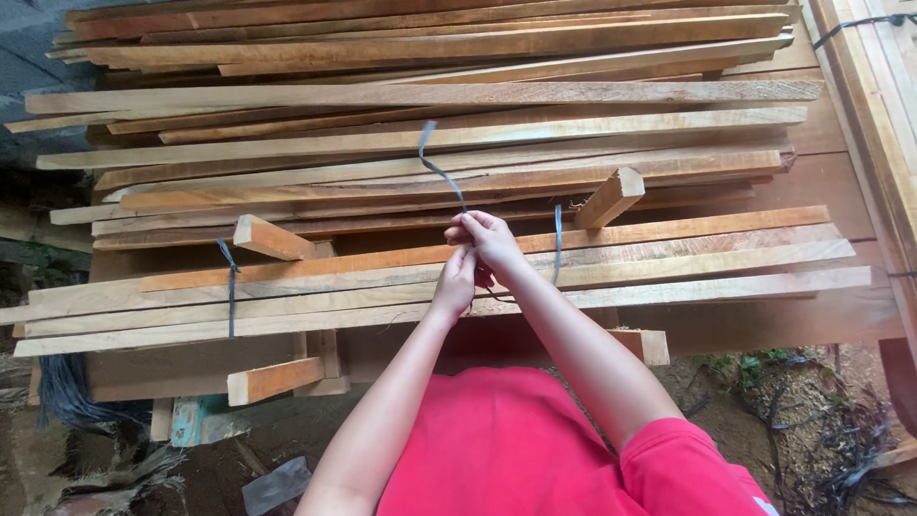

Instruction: Sorting and organizing long strips of wood on a workbench.

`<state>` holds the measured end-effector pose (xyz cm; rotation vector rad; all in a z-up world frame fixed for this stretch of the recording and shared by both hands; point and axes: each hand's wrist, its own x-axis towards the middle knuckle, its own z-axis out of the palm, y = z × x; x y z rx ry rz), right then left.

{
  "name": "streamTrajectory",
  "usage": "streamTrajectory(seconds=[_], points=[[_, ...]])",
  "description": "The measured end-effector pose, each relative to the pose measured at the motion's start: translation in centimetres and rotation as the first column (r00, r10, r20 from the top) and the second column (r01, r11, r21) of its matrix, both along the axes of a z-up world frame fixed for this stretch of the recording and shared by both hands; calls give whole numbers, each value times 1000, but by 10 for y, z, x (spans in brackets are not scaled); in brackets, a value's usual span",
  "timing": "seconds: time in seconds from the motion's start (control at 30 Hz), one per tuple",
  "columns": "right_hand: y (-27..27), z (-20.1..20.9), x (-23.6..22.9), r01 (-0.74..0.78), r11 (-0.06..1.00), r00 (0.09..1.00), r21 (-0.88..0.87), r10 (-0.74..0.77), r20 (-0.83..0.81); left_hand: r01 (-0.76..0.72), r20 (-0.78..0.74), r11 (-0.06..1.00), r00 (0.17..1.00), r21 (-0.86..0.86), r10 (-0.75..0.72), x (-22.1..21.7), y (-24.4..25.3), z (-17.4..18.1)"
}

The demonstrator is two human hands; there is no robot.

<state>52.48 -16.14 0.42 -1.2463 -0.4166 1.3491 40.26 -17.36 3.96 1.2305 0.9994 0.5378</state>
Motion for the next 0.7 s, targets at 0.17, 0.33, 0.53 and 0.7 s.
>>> streamTrajectory(seconds=[0.17, 0.33, 0.53, 0.7], points=[[-4, 4, 6, 132, 991, 990, -24, -133, -37, 179, -159, 983, 972, 29, -172, -13, -22, -29], [-33, 35, 2, 167, 985, 985, -36, -169, -42, 329, -249, 944, 916, 25, -313, -35, -66, -40], [-77, 33, -21, 207, 977, 978, -59, -208, -10, 361, -255, 932, 905, 32, -342, -79, -120, -63], [-113, 31, -45, 217, 974, 974, -59, -212, 82, 508, -413, 852, 807, 125, -421, -132, -163, -82]])
